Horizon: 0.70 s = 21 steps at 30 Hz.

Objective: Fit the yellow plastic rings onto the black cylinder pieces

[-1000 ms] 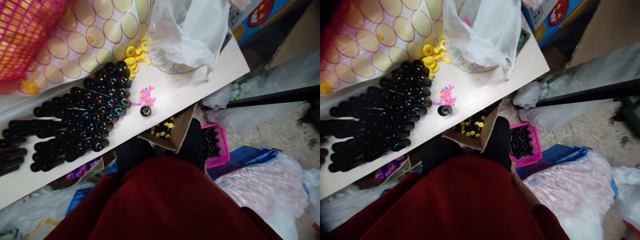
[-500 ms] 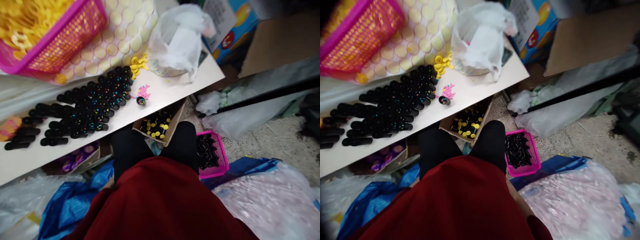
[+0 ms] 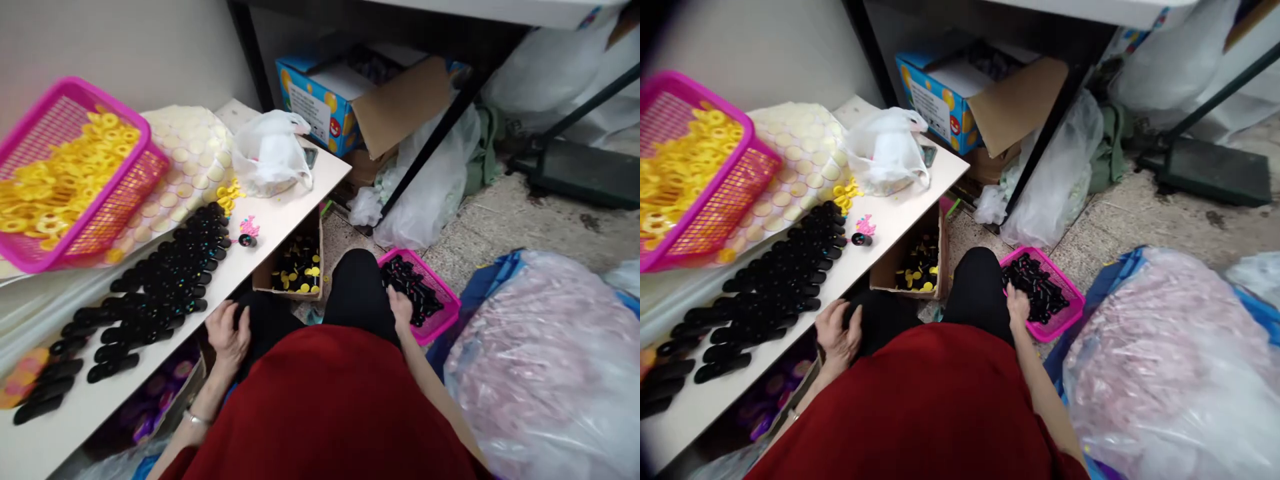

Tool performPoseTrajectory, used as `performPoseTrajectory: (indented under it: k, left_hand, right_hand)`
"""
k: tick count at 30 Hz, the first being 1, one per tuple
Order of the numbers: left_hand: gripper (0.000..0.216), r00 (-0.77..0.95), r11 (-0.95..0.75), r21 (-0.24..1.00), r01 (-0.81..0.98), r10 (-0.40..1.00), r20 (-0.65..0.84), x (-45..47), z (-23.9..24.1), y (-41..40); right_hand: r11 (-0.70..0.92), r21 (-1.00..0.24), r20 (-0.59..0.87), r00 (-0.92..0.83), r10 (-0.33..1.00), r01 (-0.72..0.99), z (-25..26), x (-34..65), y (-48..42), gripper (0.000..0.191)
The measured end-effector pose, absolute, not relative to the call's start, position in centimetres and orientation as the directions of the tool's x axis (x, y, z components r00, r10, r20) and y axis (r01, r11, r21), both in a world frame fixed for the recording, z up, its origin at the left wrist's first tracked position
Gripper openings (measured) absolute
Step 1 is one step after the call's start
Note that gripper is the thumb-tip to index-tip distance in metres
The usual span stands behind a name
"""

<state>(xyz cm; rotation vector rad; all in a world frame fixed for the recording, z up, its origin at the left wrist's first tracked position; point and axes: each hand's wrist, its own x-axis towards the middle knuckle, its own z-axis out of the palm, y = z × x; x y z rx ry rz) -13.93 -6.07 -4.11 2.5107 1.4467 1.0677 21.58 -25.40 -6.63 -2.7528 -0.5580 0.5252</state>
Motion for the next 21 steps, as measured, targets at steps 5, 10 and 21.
performPoseTrajectory:
  k: [5, 10, 21]
  left_hand:
    - [0.018, 0.362, -0.692, 0.383, 0.613, 0.676, 0.642, -7.8, -1.9, -4.8]
    - [0.025, 0.187, -0.552, 0.537, 0.638, 0.787, 0.587, -3.9, -0.7, -0.9]
    - [0.027, 0.086, -0.368, 0.676, 0.639, 0.907, 0.413, -1.0, -1.1, 2.9]
  right_hand:
    - [-0.569, -0.557, -0.113, 0.623, 0.774, 0.605, -4.3, 19.8, -17.8, 0.034]
    - [-0.577, -0.378, -0.407, 0.43, 0.806, 0.724, -2.4, 14.7, -12.0, 0.028]
    - [-0.498, -0.178, -0.415, 0.394, 0.82, 0.849, -1.6, 17.8, -10.7, 0.023]
